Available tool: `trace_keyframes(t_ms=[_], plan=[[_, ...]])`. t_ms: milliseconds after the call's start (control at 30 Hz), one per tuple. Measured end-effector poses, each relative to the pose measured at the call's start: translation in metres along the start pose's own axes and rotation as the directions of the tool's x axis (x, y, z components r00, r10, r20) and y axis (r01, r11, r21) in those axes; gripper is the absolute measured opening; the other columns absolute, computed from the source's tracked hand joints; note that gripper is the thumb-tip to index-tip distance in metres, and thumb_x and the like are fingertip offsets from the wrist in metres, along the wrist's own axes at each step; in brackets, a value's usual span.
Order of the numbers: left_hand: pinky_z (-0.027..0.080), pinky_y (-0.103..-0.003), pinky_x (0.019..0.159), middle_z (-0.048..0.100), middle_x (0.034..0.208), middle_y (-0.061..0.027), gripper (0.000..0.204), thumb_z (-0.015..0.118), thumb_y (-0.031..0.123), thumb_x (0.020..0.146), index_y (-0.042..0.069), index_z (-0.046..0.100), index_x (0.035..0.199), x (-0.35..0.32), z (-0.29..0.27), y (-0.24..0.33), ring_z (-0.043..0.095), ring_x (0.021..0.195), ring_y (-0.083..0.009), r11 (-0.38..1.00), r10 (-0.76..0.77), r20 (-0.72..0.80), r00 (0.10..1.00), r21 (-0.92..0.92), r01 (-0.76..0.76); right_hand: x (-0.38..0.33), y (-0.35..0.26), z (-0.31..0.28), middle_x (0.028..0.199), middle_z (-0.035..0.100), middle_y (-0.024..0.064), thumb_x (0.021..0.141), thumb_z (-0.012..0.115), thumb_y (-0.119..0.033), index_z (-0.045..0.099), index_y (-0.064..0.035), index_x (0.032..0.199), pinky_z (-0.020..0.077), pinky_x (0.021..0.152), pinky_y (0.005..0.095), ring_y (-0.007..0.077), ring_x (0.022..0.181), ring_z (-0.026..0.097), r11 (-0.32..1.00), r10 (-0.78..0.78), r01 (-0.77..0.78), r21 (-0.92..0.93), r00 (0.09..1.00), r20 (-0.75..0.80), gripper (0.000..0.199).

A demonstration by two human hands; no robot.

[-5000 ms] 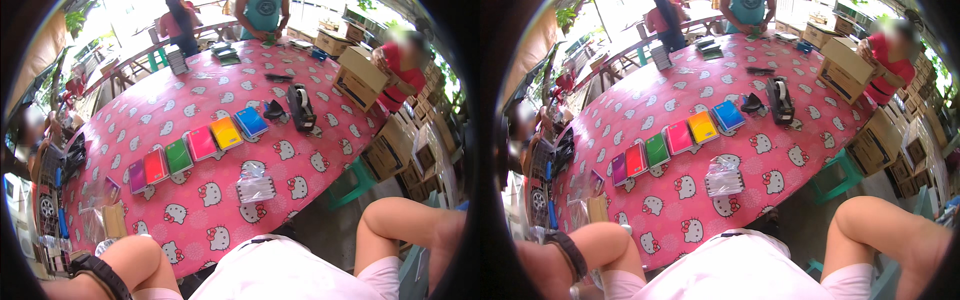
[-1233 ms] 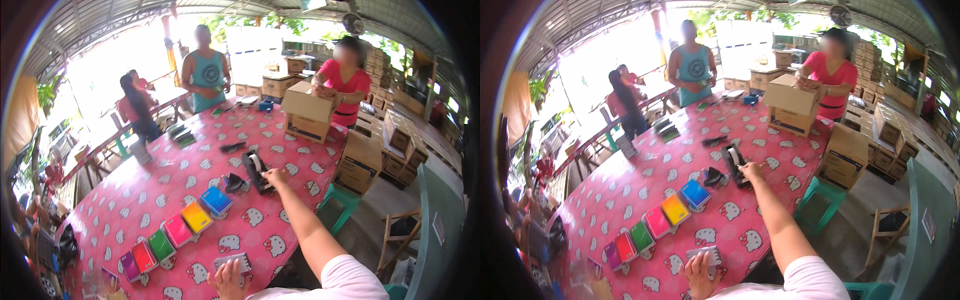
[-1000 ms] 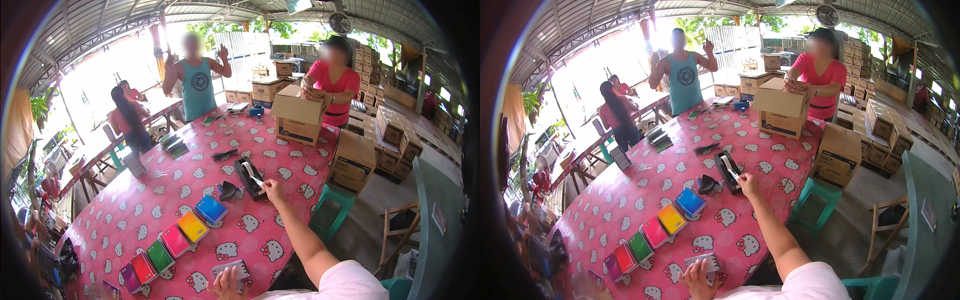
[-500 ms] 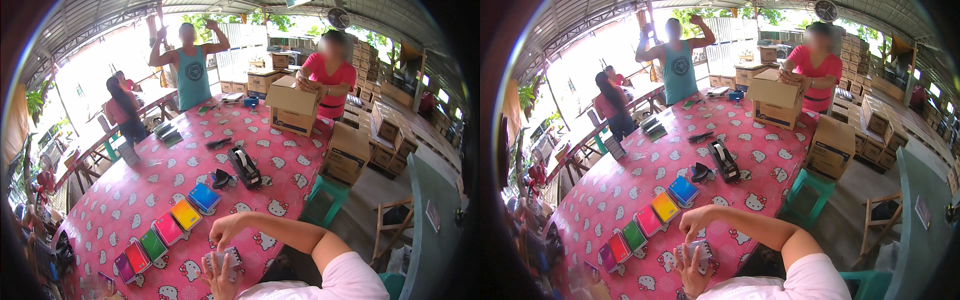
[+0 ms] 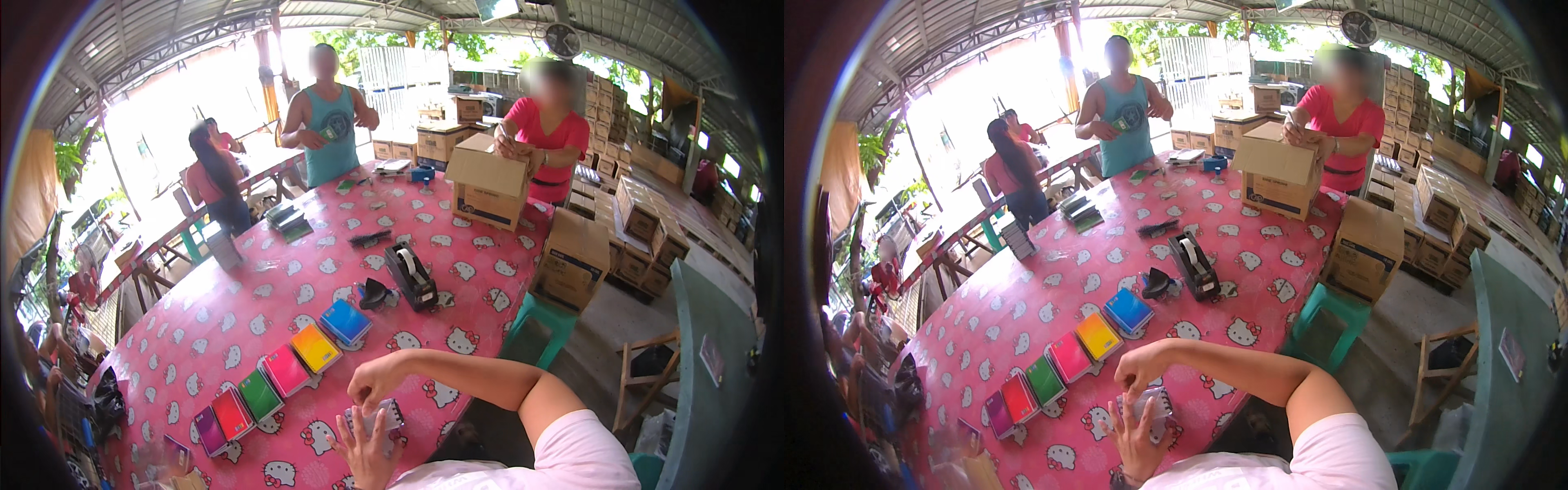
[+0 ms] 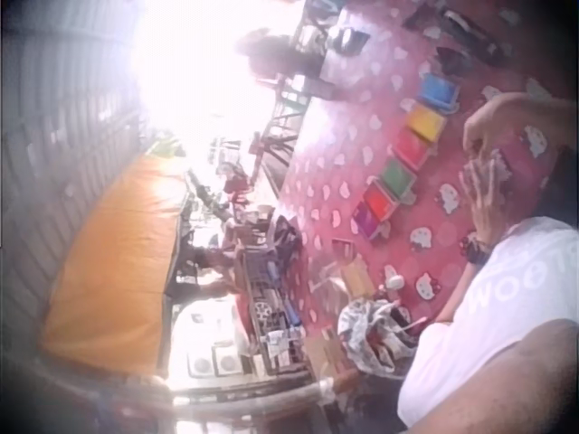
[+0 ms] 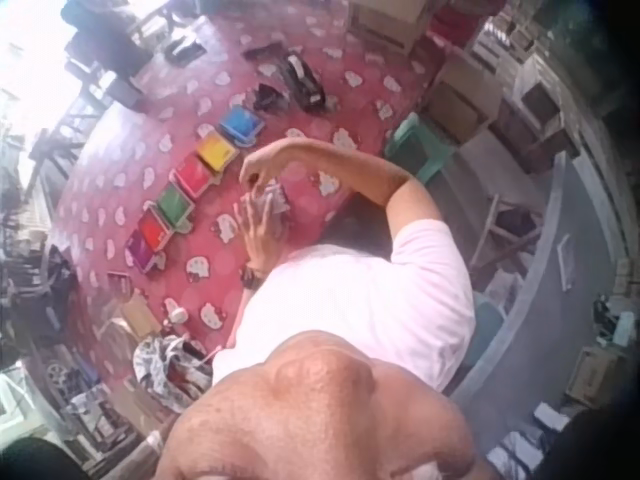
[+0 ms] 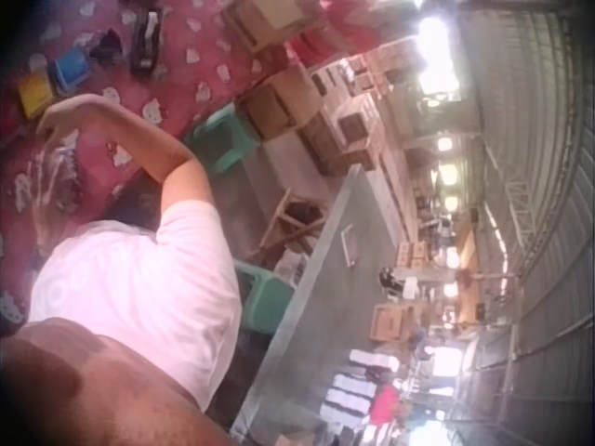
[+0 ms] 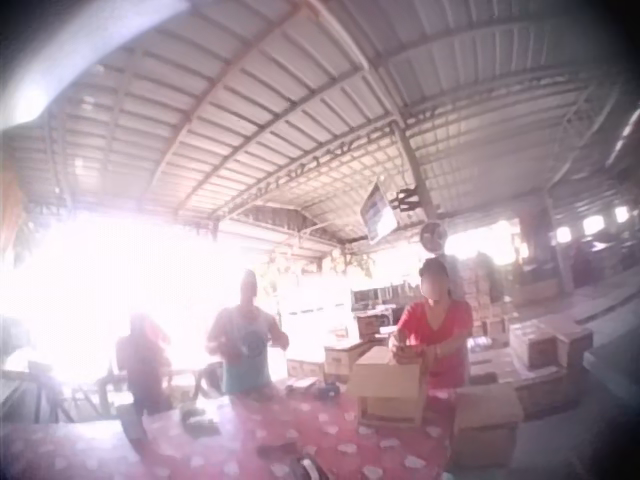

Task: The person wraps colorful notebooks in clear plastic sleeves at a table. They pick up each notebook, slide it into a sleeve, and place the wrapped item on the table. The person repeats this process for several notebooks of different colors.

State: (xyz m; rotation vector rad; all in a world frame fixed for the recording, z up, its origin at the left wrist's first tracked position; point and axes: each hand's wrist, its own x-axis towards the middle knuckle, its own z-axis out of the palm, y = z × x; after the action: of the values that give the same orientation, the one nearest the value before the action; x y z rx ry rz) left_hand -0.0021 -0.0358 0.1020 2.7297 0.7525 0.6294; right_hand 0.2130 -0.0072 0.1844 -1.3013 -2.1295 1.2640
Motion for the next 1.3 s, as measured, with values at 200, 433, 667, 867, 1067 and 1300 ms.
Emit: trace_keyframes(t_ms=[200, 433, 667, 867, 1067, 1300], plan=[[0.005, -0.062, 0.104, 0.028, 0.145, -0.0114, 0.063, 0.067, 0.038, 0.07, 0.024, 0.051, 0.129, -0.001, 0.004, 0.003, 0.017, 0.136, -0.0385, 1.0, 0.002, 0.029, 1.0, 0.007, -0.002, 0.009, 0.024, 0.027, 0.07, 0.062, 0.0093, 0.072, 0.074, -0.028, 0.063, 0.0002, 0.077, 0.0449, 0.058, 0.0322, 0.0176, 0.066, 0.059, 0.99, 0.104, -0.105, -0.098, 0.994, -0.011, 0.031], [0.002, -0.063, 0.104, 0.023, 0.147, -0.0175, 0.067, 0.07, 0.04, 0.069, 0.022, 0.05, 0.131, -0.001, 0.004, -0.002, 0.009, 0.137, -0.0442, 1.0, -0.003, 0.073, 0.997, 0.01, 0.003, 0.014, 0.006, 0.028, 0.082, 0.066, 0.0095, 0.057, 0.078, -0.042, 0.067, -0.0066, 0.077, 0.05, 0.068, 0.0407, 0.0296, 0.08, 0.064, 0.817, 0.338, -0.394, -0.42, 0.919, -0.202, 0.043], [0.0, -0.064, 0.104, 0.024, 0.146, -0.0175, 0.081, 0.069, 0.037, 0.069, 0.02, 0.035, 0.14, 0.001, 0.006, 0.0, 0.007, 0.137, -0.0444, 0.996, -0.03, 0.074, 0.997, -0.077, 0.036, 0.003, 0.041, 0.041, 0.085, 0.064, 0.0142, 0.058, 0.078, -0.052, 0.062, -0.0005, 0.085, 0.0499, 0.068, 0.0375, 0.0286, 0.084, 0.062, 0.829, 0.221, -0.451, -0.332, 0.808, -0.545, 0.06], [-0.005, -0.063, 0.103, 0.018, 0.148, -0.0209, 0.083, 0.069, 0.04, 0.071, 0.015, 0.032, 0.141, -0.004, 0.009, 0.0, 0.0, 0.138, -0.0438, 1.0, -0.013, 0.049, 0.999, 0.004, 0.013, -0.003, 0.078, 0.072, 0.08, 0.06, 0.0034, 0.068, 0.07, -0.06, 0.059, -0.0047, 0.083, 0.0426, 0.068, 0.0289, 0.0152, 0.078, 0.054, 0.846, 0.383, -0.166, 0.508, 0.85, -0.361, 0.058], [-0.005, -0.065, 0.103, 0.02, 0.148, -0.02, 0.079, 0.068, 0.036, 0.072, 0.014, 0.034, 0.139, -0.003, 0.005, 0.002, 0.001, 0.138, -0.0444, 1.0, 0.01, 0.079, 0.997, -0.014, -0.009, -0.023, 0.093, 0.077, 0.089, 0.062, 0.0043, 0.074, 0.073, -0.043, 0.061, -0.0015, 0.099, 0.0446, 0.072, 0.0277, 0.0134, 0.081, 0.055, 0.88, 0.475, -0.354, 0.317, 0.677, -0.562, 0.05], [-0.002, -0.065, 0.103, 0.023, 0.147, -0.018, 0.075, 0.066, 0.03, 0.071, 0.013, 0.037, 0.137, -0.004, 0.008, -0.001, 0.009, 0.137, -0.0429, 0.999, -0.018, 0.03, 0.999, -0.047, 0.019, -0.082, -0.049, 0.046, 0.083, 0.059, 0.0042, 0.083, 0.069, -0.021, 0.047, -0.0042, 0.128, 0.0458, 0.071, 0.028, 0.0102, 0.076, 0.055, 0.947, -0.009, 0.245, 0.209, 0.669, -0.743, 0.053]])
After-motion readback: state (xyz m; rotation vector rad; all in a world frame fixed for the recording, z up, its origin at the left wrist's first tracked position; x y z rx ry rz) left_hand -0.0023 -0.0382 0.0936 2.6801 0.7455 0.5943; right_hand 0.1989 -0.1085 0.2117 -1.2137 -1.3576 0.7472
